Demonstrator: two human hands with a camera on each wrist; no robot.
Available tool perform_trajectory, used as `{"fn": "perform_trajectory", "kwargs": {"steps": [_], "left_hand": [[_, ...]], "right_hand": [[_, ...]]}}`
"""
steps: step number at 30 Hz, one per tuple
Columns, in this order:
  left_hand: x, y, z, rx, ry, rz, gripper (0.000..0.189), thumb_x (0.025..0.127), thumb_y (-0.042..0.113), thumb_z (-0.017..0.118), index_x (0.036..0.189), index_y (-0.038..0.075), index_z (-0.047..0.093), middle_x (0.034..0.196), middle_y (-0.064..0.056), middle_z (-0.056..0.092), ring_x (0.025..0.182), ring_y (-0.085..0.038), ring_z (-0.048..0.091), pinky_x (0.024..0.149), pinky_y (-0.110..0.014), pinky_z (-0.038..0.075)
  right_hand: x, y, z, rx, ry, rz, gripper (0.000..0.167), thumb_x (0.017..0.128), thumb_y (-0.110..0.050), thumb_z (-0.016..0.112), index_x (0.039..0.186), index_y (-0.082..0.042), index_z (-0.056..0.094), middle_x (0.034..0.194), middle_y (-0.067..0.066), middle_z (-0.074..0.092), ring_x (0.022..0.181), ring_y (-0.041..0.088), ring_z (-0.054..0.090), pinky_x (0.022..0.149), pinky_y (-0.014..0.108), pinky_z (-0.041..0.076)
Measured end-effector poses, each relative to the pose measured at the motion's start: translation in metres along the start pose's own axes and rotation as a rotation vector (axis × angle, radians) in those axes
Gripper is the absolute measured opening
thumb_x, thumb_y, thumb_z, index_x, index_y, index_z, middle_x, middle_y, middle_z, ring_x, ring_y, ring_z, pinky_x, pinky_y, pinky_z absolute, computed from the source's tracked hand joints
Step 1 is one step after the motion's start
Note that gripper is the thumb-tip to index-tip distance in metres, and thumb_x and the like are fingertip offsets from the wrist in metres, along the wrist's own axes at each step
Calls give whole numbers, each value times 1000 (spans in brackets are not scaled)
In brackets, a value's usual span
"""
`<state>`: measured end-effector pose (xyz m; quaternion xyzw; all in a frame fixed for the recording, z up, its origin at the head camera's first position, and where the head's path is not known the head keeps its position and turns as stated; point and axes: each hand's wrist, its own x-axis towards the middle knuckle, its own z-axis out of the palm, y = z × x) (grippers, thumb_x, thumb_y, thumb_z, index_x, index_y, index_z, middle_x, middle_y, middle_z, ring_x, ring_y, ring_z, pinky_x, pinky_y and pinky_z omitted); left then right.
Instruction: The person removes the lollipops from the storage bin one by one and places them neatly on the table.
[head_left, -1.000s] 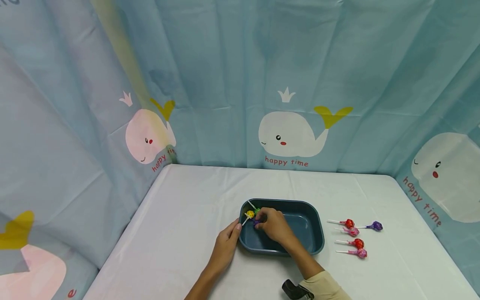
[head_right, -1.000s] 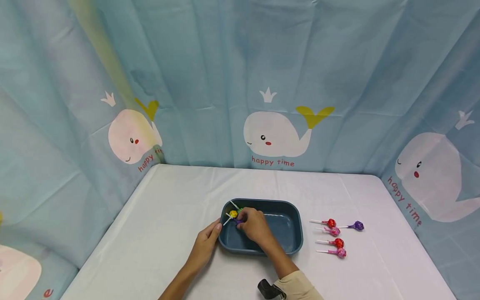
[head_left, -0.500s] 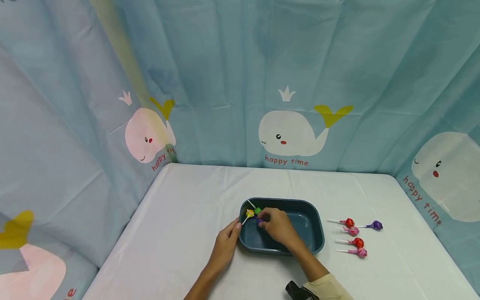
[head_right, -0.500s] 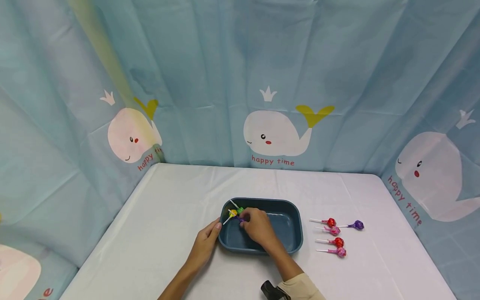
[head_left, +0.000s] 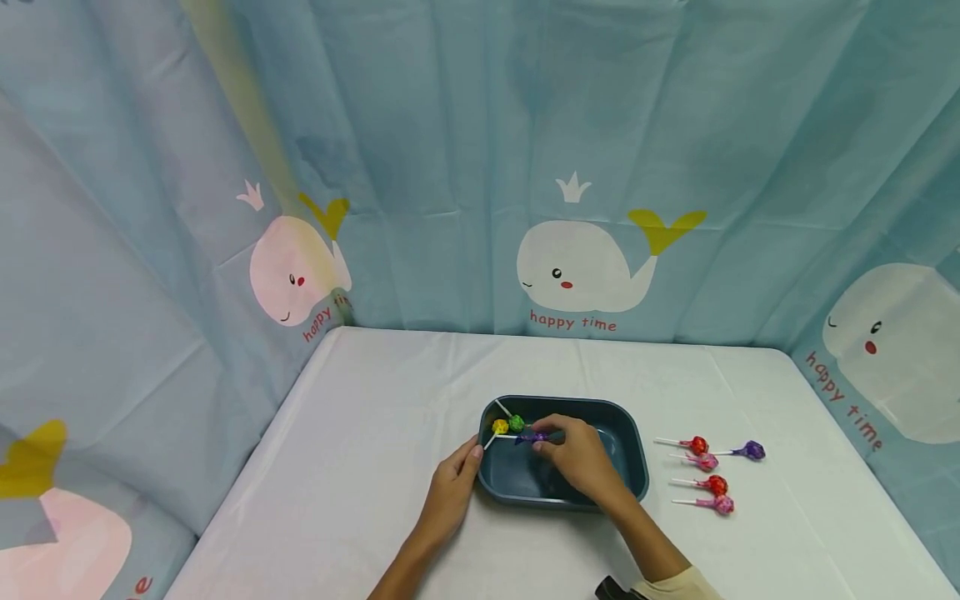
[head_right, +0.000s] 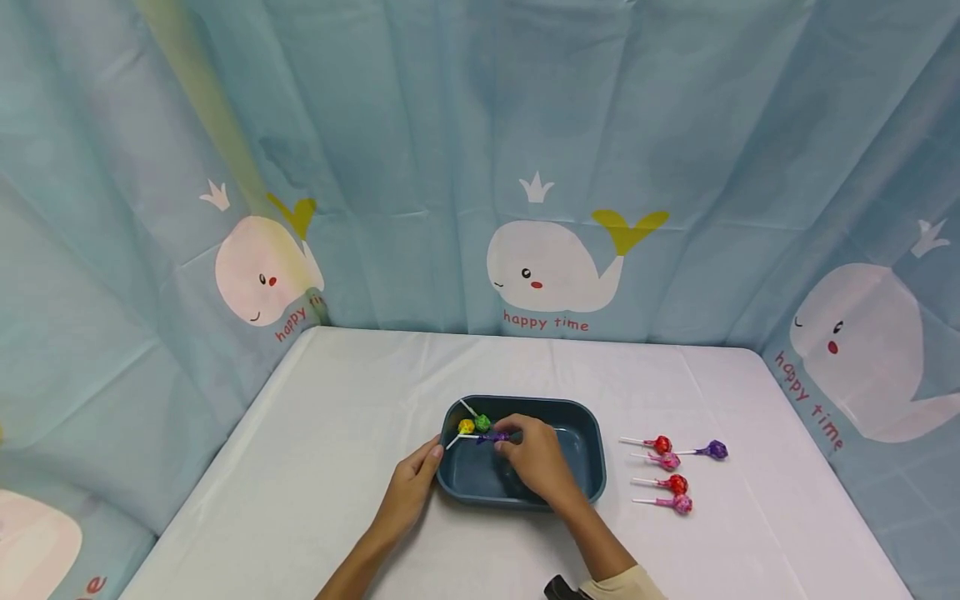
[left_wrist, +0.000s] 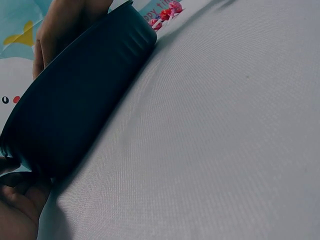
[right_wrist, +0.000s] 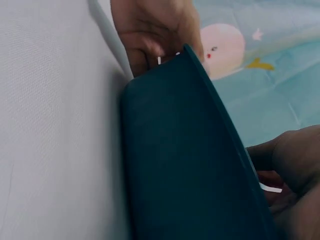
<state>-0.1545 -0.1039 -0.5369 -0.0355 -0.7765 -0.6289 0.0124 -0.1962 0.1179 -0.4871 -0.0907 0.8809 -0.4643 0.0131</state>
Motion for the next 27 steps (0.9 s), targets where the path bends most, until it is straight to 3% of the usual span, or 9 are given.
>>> {"fn": "perform_trajectory", "kwargs": {"steps": [4, 15, 27], "left_hand": [[0, 0, 0, 6, 4, -5, 55, 115, 36, 48, 155, -1, 50, 160, -16, 52, 153, -32, 42, 125, -52, 33], [0, 0, 0, 0, -3, 0, 55, 115, 35, 47, 156, -2, 49, 160, -16, 51, 154, -32, 41, 125, -52, 32], [0, -1, 0, 17, -10, -7, 55, 116, 34, 46, 156, -3, 49, 160, -16, 51, 153, -33, 43, 124, -52, 35]], "right_hand": [[-6, -1, -10, 33, 23, 29, 20, 95, -7, 79, 114, -12, 80, 107, 4, 75, 85, 15, 71, 69, 29, 63], [-20, 3, -32, 2, 108, 43, 24, 97, -17, 80, 121, -16, 78, 117, 4, 76, 105, 24, 74, 85, 40, 66], [-33, 11, -60, 17, 157, 98, 30, 98, -27, 79, 125, -14, 77, 113, 5, 77, 105, 24, 73, 90, 40, 65]]}}
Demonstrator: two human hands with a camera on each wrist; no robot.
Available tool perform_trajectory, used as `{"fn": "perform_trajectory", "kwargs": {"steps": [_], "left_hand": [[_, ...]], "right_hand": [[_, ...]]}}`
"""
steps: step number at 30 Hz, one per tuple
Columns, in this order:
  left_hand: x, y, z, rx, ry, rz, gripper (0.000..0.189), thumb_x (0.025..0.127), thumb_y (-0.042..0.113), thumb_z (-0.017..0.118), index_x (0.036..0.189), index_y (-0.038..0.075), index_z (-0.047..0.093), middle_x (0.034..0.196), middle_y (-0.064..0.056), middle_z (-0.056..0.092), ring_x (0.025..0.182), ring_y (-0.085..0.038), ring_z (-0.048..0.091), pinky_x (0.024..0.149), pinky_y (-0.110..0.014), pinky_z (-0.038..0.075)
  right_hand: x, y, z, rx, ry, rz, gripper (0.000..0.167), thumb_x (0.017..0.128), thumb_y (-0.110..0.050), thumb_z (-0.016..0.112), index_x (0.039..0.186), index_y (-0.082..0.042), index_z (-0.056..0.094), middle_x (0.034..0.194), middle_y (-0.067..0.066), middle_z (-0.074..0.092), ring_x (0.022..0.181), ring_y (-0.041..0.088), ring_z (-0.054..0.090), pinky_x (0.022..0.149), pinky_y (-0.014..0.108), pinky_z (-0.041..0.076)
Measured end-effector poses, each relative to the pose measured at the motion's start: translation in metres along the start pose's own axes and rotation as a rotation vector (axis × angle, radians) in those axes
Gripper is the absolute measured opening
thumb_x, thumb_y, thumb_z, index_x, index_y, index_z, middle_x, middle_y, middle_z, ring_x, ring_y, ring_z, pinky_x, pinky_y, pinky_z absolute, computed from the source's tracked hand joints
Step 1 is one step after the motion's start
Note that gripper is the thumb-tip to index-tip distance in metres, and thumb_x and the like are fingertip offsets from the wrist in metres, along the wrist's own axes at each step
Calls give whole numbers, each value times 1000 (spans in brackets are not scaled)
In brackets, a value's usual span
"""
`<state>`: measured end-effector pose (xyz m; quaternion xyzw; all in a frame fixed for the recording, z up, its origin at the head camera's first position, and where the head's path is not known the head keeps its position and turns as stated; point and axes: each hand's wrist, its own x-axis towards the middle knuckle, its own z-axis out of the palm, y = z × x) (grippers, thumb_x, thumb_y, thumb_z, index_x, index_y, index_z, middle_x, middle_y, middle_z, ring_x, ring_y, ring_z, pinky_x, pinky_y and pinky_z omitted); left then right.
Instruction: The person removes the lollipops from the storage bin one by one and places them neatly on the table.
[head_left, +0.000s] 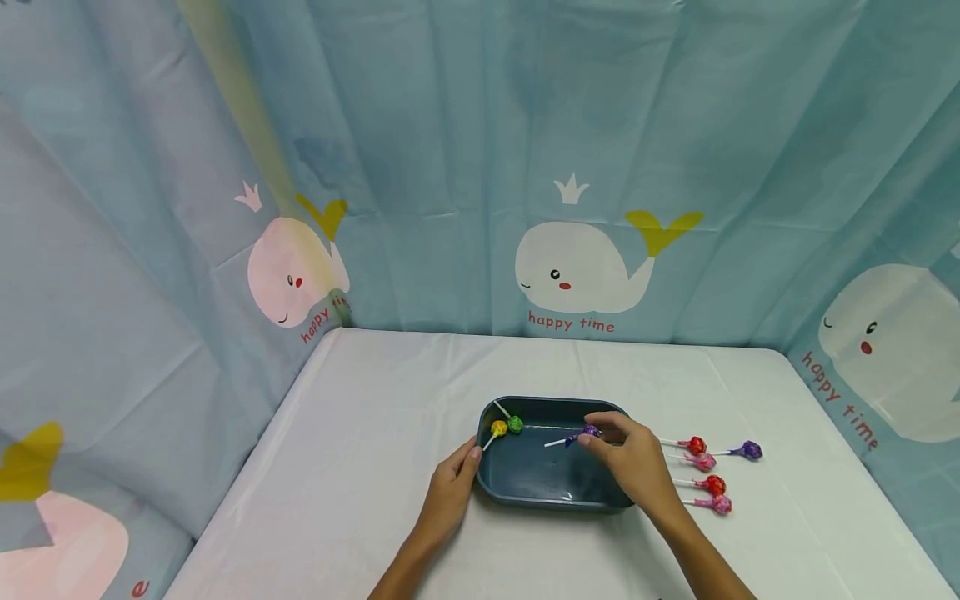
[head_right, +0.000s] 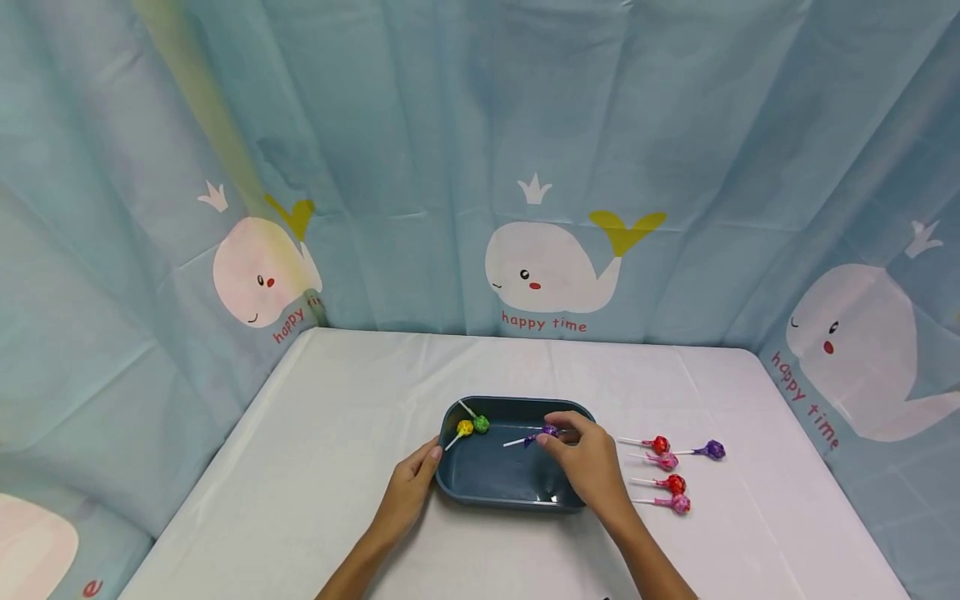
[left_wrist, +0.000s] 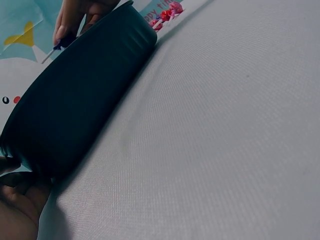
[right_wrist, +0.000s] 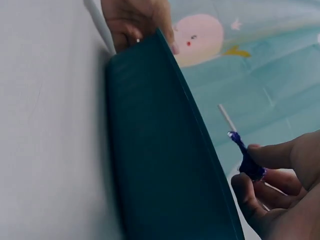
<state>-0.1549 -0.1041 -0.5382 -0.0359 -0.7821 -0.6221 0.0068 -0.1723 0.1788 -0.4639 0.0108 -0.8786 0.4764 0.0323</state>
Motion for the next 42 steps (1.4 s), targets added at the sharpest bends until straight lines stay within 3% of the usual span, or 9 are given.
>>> {"fn": "perform_trajectory", "kwargs": {"steps": [6, 13, 18, 27, 34, 42], "left_hand": [[0, -1, 0, -5, 1, -9, 55, 116, 35, 45, 157, -2, 48, 161, -15, 50, 153, -31, 42, 125, -49, 35], [-1, -1, 0, 1, 0, -19, 55, 116, 36, 45, 157, -1, 47, 161, -14, 50, 153, -30, 42, 125, -49, 35], [0, -2, 0, 3, 2, -26, 56, 116, 37, 46, 157, -1, 48, 161, -14, 50, 153, -31, 42, 125, -49, 35], [-1, 1, -1, 11, -1, 1, 57, 115, 38, 45, 157, -1, 48, 161, -16, 50, 153, -33, 42, 125, -51, 35], [-2, 2, -1, 7, -3, 7, 57, 115, 38, 46, 157, 0, 48, 161, -16, 49, 154, -33, 41, 125, -52, 34], [0, 0, 0, 13, -3, -22, 56, 116, 38, 44, 158, 1, 47, 162, -13, 49, 154, -29, 41, 125, -49, 36]], "right_hand": [[-5, 3, -13, -4, 29, 33, 31, 100, -28, 78, 126, -11, 76, 108, 7, 78, 98, 23, 72, 85, 28, 65], [-10, 9, -28, 17, 46, 66, 35, 101, -25, 76, 131, -7, 73, 115, 13, 78, 99, 29, 76, 83, 24, 65], [-14, 15, -38, 14, 82, 44, 36, 100, -26, 77, 130, -6, 74, 113, 14, 79, 98, 24, 76, 79, 17, 62], [-21, 27, -56, 5, 143, 67, 34, 101, -28, 76, 130, -10, 75, 117, 12, 79, 88, 4, 73, 75, 17, 60], [-24, 41, -68, -8, 186, 128, 39, 101, -32, 76, 133, -9, 73, 111, 12, 79, 81, 11, 72, 68, 20, 58], [-28, 52, -81, 85, 207, 280, 49, 98, -37, 79, 136, -8, 70, 98, -6, 78, 80, 12, 71, 60, 33, 63]]}}
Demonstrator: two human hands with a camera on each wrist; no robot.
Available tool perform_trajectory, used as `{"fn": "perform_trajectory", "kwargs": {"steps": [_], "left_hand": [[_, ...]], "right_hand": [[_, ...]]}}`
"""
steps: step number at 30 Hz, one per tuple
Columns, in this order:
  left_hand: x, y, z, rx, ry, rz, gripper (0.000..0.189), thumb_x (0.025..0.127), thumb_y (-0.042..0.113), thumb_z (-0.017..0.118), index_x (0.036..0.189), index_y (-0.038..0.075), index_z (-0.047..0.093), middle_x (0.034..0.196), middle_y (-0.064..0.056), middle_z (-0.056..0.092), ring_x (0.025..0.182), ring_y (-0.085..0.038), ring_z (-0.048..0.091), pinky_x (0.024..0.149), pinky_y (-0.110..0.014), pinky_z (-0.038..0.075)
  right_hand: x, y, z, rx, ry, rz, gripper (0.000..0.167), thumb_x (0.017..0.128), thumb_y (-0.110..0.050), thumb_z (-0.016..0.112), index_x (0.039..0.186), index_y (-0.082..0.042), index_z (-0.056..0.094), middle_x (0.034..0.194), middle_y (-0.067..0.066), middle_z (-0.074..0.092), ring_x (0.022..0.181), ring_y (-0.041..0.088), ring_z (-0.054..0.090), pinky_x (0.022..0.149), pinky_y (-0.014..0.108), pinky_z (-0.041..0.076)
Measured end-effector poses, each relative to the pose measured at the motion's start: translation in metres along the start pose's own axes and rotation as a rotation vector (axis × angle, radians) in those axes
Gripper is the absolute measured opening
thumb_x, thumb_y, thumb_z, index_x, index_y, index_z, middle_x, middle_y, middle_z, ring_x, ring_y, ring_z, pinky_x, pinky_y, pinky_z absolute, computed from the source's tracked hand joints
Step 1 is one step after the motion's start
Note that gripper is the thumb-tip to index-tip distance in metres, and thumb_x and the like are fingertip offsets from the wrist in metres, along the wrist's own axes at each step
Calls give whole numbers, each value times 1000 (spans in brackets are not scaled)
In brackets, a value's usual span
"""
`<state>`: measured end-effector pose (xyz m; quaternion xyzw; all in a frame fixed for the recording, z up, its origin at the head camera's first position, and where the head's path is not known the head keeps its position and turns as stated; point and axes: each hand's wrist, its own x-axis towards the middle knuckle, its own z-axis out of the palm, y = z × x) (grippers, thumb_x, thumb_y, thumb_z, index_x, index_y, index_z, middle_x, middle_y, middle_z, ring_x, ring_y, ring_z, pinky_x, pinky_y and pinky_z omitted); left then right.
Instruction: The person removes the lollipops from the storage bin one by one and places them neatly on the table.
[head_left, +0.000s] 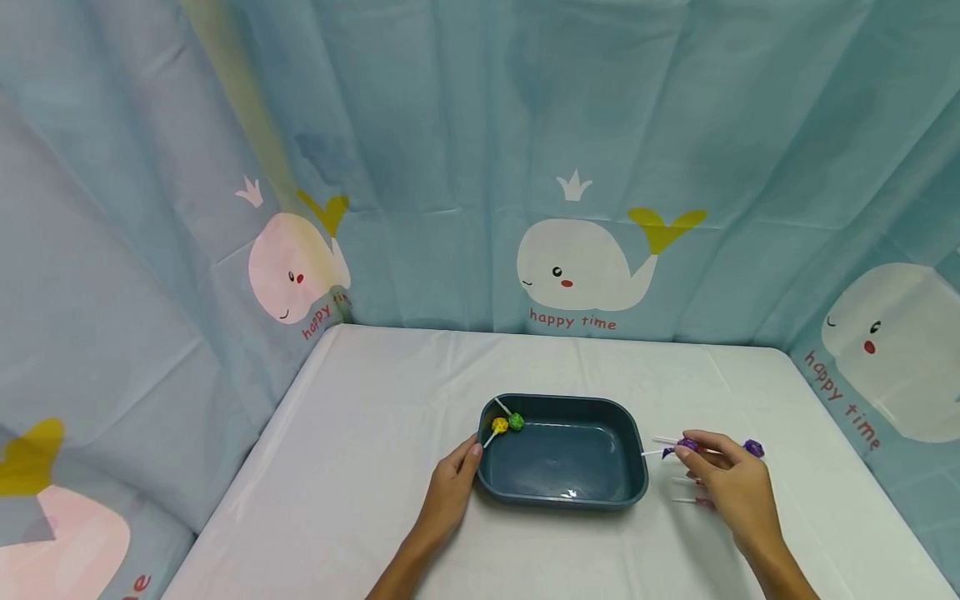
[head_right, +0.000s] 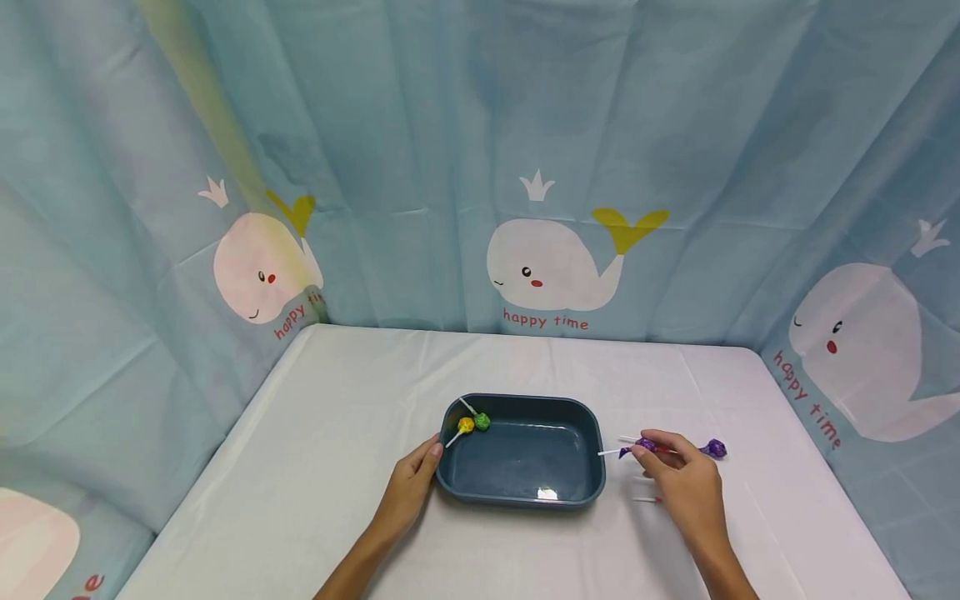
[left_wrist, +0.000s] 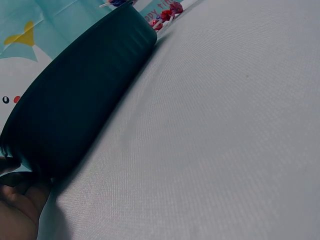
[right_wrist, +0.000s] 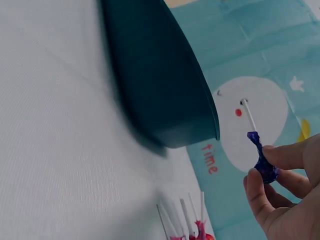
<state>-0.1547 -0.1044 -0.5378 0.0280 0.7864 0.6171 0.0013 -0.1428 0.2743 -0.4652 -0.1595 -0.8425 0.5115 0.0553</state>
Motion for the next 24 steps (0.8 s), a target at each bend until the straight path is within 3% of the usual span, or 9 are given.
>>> {"fn": "perform_trajectory", "kwargs": {"steps": [3, 5, 11, 13, 19, 24], "left_hand": [[0, 0, 0, 1, -3, -4, 56, 116, 38, 45, 158, 1, 47, 162, -12, 49, 154, -29, 41, 125, -49, 36], [0, 0, 0, 5, -2, 3, 56, 116, 38, 45, 158, 1, 47, 162, -13, 49, 154, -30, 41, 125, -50, 36], [0, -1, 0, 11, -1, 4, 56, 116, 38, 44, 158, 0, 47, 162, -14, 49, 154, -31, 41, 124, -51, 36], [0, 0, 0, 7, -1, -9, 57, 116, 38, 44, 158, 1, 46, 162, -13, 48, 154, -29, 41, 125, -49, 36], [-1, 1, 0, 4, 1, -11, 56, 116, 38, 45, 158, 1, 47, 162, -13, 49, 154, -30, 42, 125, -49, 37], [-1, 1, 0, -2, 2, -9, 55, 116, 37, 45, 158, 2, 47, 162, -11, 49, 154, -28, 42, 125, -48, 37]], "right_hand": [[0, 4, -5, 13, 12, 7, 48, 100, -34, 78, 138, -5, 68, 96, -9, 77, 78, 13, 71, 62, 31, 64], [0, 7, -8, 0, 27, 17, 49, 100, -34, 76, 139, -6, 67, 104, -8, 75, 79, 7, 71, 64, 27, 64], [6, 18, -15, -74, 55, 73, 50, 103, -37, 72, 143, -8, 65, 137, 18, 67, 82, -14, 60, 68, 17, 58], [8, 22, -19, -81, 66, 74, 49, 103, -35, 72, 143, -7, 66, 135, 20, 69, 81, -12, 62, 68, 14, 56], [13, 30, -31, -90, 102, 104, 51, 102, -37, 73, 143, -6, 66, 113, 7, 81, 77, 2, 73, 68, 8, 47], [16, 35, -38, -81, 121, 158, 53, 104, -39, 71, 145, -5, 64, 135, 15, 71, 78, 6, 75, 67, 5, 47]]}}
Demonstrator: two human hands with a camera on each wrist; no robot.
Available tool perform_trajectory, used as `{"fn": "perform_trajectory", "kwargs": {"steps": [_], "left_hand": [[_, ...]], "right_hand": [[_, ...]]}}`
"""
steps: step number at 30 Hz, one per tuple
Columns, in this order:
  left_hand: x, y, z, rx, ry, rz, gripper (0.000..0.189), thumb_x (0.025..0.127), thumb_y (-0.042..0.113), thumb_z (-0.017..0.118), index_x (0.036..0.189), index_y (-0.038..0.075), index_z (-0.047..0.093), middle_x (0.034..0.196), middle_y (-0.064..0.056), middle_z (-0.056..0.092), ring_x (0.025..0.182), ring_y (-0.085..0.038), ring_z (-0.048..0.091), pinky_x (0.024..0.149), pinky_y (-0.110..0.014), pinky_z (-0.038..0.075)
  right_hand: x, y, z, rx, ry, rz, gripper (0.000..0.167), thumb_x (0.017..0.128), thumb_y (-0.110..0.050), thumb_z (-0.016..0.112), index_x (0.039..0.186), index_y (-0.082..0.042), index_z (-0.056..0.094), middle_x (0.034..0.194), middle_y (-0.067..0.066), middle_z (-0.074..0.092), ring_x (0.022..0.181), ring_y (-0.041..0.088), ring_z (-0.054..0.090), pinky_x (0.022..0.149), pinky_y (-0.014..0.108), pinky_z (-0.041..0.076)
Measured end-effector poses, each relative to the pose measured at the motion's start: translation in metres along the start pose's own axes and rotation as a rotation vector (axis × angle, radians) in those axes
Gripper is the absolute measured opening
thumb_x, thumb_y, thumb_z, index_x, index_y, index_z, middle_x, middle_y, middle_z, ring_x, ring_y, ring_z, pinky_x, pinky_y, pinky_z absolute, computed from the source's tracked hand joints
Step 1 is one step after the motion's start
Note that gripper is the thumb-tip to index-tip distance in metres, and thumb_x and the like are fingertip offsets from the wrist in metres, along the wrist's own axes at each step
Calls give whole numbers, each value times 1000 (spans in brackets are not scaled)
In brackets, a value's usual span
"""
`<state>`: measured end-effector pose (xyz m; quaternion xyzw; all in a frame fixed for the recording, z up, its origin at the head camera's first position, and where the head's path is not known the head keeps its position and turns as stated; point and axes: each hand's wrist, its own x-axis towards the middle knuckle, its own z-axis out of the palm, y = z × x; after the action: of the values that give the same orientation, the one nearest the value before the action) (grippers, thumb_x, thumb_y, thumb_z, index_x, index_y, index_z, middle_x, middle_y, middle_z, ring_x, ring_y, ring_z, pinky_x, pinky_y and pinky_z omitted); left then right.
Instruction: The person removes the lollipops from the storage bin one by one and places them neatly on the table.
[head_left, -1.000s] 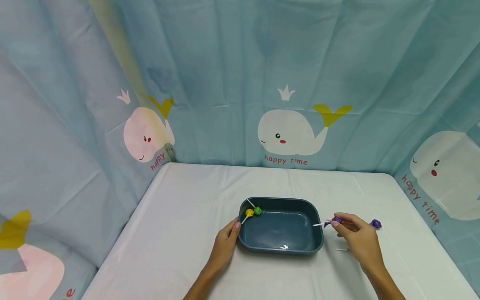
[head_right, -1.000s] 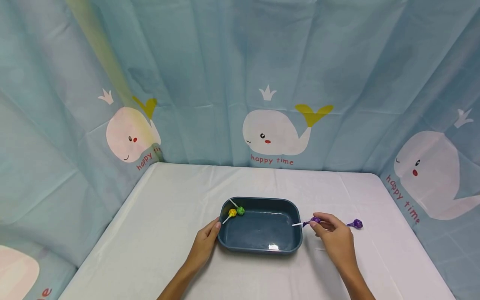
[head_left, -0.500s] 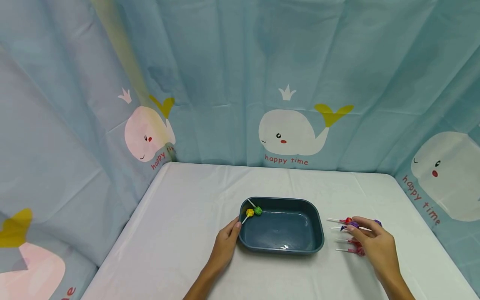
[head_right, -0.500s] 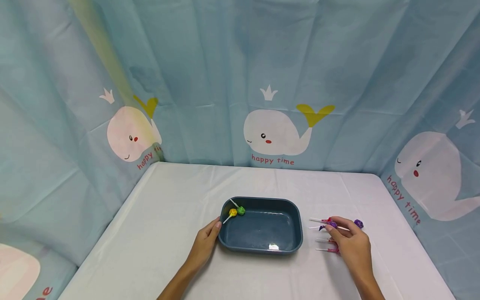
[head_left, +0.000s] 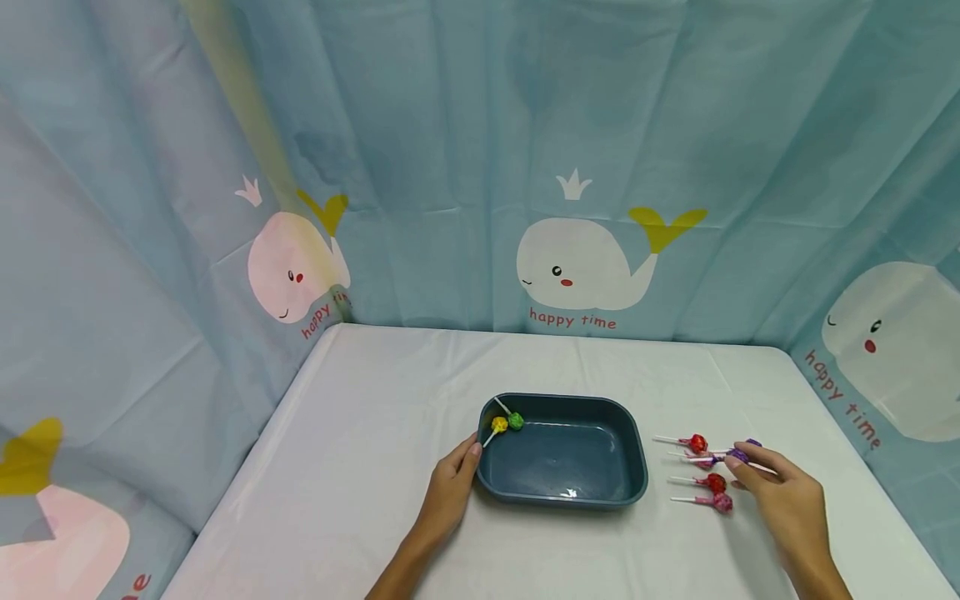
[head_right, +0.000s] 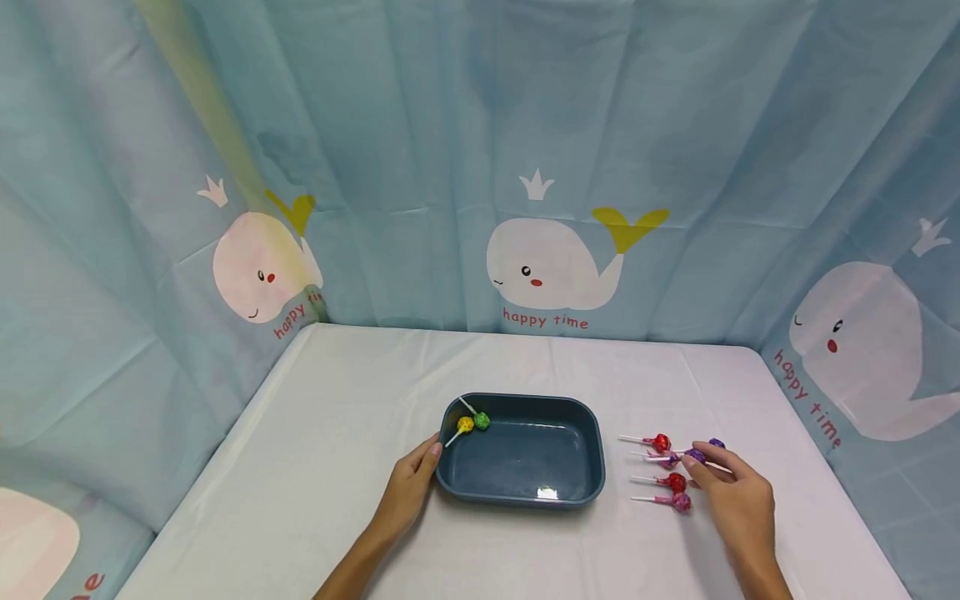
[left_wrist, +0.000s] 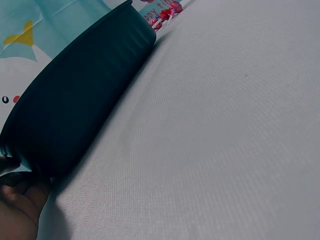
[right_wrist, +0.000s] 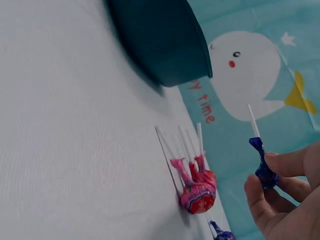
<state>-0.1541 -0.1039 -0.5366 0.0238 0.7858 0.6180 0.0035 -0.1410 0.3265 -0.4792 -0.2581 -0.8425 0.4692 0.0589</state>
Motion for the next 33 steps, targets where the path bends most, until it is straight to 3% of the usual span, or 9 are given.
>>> {"fn": "perform_trajectory", "kwargs": {"steps": [2, 6, 12, 18, 21, 26, 28, 30, 33], "left_hand": [[0, 0, 0, 4, 0, 3, 55, 116, 38, 45, 158, 2, 47, 162, -11, 49, 154, -28, 41, 125, -48, 36], [0, 0, 0, 9, 4, 2, 56, 116, 39, 44, 158, 2, 47, 162, -12, 49, 154, -28, 41, 125, -49, 36], [1, 0, 0, 7, -4, -1, 58, 116, 41, 43, 159, 2, 46, 163, -12, 48, 154, -29, 40, 125, -50, 36], [0, 1, 1, 9, 0, 0, 57, 116, 40, 43, 159, 3, 46, 163, -11, 48, 154, -29, 40, 125, -49, 36], [0, 0, 0, 10, 7, 3, 56, 116, 40, 44, 158, 3, 47, 162, -11, 49, 154, -28, 41, 125, -49, 36], [-1, 0, 0, 8, 9, 7, 55, 115, 39, 45, 158, 4, 49, 161, -10, 50, 153, -27, 42, 125, -48, 36], [-1, -1, 0, 4, 7, 8, 55, 115, 39, 46, 158, 4, 48, 162, -10, 50, 154, -27, 42, 125, -48, 36], [-1, -1, 0, 1, 5, 8, 56, 115, 39, 46, 158, 4, 48, 162, -10, 50, 154, -27, 42, 125, -48, 36], [-1, -2, 0, -4, 1, 6, 56, 115, 40, 46, 158, 4, 48, 162, -10, 50, 154, -27, 41, 125, -48, 36]], "right_hand": [[2, 2, -2, 6, 9, 9, 54, 103, -39, 71, 144, -5, 65, 139, 16, 68, 77, 7, 75, 66, 5, 48], [7, 7, -5, -14, 29, 15, 53, 102, -39, 73, 142, -5, 67, 131, 13, 73, 75, 6, 73, 65, 10, 50], [16, 18, -12, -63, 35, 32, 56, 103, -39, 71, 145, -2, 63, 143, 25, 65, 72, -4, 64, 61, 9, 47], [25, 29, -19, -72, 46, 54, 55, 103, -35, 72, 145, -1, 63, 141, 24, 66, 70, -9, 59, 60, 15, 47], [29, 33, -22, -75, 52, 53, 54, 103, -34, 73, 144, 0, 63, 134, 21, 72, 68, -9, 60, 59, 17, 48], [35, 40, -26, -80, 66, 51, 53, 101, -32, 75, 141, 0, 66, 94, -2, 82, 65, -4, 64, 61, 23, 45], [37, 42, -27, -86, 66, 54, 52, 101, -32, 76, 140, 0, 67, 87, -8, 80, 65, -2, 65, 63, 25, 43], [39, 44, -26, -92, 60, 58, 51, 101, -31, 75, 140, 0, 67, 87, -5, 80, 65, 0, 65, 62, 26, 42], [41, 46, -23, -102, 52, 65, 49, 102, -29, 74, 140, 1, 66, 98, 8, 81, 64, 1, 64, 60, 25, 44]]}}
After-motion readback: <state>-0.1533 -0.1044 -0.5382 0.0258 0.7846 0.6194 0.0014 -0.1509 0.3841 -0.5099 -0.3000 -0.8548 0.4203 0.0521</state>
